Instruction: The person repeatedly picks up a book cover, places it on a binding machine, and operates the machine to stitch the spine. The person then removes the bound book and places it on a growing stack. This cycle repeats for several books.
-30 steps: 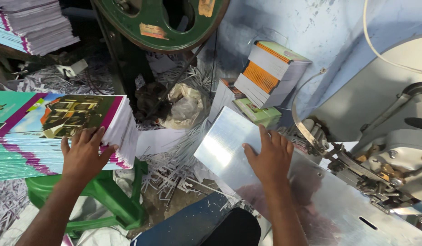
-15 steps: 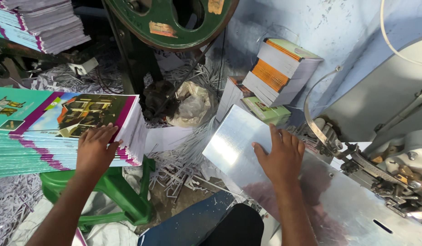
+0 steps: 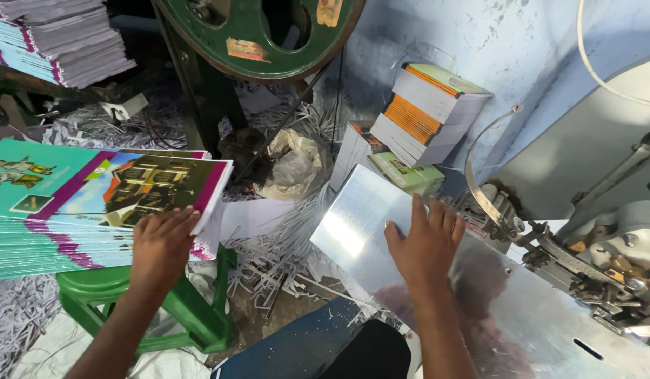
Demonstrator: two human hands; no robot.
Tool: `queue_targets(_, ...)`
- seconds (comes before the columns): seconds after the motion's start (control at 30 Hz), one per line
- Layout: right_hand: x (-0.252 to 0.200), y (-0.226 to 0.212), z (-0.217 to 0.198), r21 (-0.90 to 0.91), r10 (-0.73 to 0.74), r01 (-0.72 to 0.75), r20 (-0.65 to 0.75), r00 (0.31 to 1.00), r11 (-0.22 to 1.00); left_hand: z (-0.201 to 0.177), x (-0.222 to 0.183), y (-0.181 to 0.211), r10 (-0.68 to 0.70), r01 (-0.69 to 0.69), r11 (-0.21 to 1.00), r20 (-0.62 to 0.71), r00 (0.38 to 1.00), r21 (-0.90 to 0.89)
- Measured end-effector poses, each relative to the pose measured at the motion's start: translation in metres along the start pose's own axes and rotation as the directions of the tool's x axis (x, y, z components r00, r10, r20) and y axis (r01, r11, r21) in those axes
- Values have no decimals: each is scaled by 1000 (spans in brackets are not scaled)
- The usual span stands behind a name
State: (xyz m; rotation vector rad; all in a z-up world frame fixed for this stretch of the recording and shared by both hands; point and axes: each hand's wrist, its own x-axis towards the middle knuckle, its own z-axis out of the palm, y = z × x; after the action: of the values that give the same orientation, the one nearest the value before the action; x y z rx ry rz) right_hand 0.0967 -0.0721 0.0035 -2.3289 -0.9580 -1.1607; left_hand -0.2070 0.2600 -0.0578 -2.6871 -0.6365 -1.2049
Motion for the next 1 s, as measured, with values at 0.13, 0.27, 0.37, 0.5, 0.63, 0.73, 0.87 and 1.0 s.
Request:
queue_targets(0.13,4,-18,7,119,30,-25,-43,999,993,0,1,21,35,-35,999,24,999,-16)
queue_targets(0.27,-4,-66,16,423,114,-161,134,984,892,0,-1,44,57,-56,996,9,998,-62)
queue_targets(0.37,-13,-115,22,466,216,-529,571,792,709,-1,2,63,59,-59,995,1,998,-81)
queue_targets(0.5,-22,-158,36,585,58,-715,757,651,384,-8,3,92,54,-51,990,16,998,-134)
queue_targets(0.63,-34,-182,53,428,-112,-891,888,446,-154,-17,6,120,81,-80,976,-4,997,-203)
queue_targets(0.73,-41,-187,61,540,-55,-821,828,557,-185,-28,5,129,107,-93,951,31,994,-293)
queue_targets(0.87,-44,-183,57,488,-47,-816,850,525,-310,-37,7,132,125,-77,897,83,989,-435)
queue_targets(1.0,-47,-178,43,534,-28,-781,820,572,-325,-27,20,120,157,-65,856,138,978,-513)
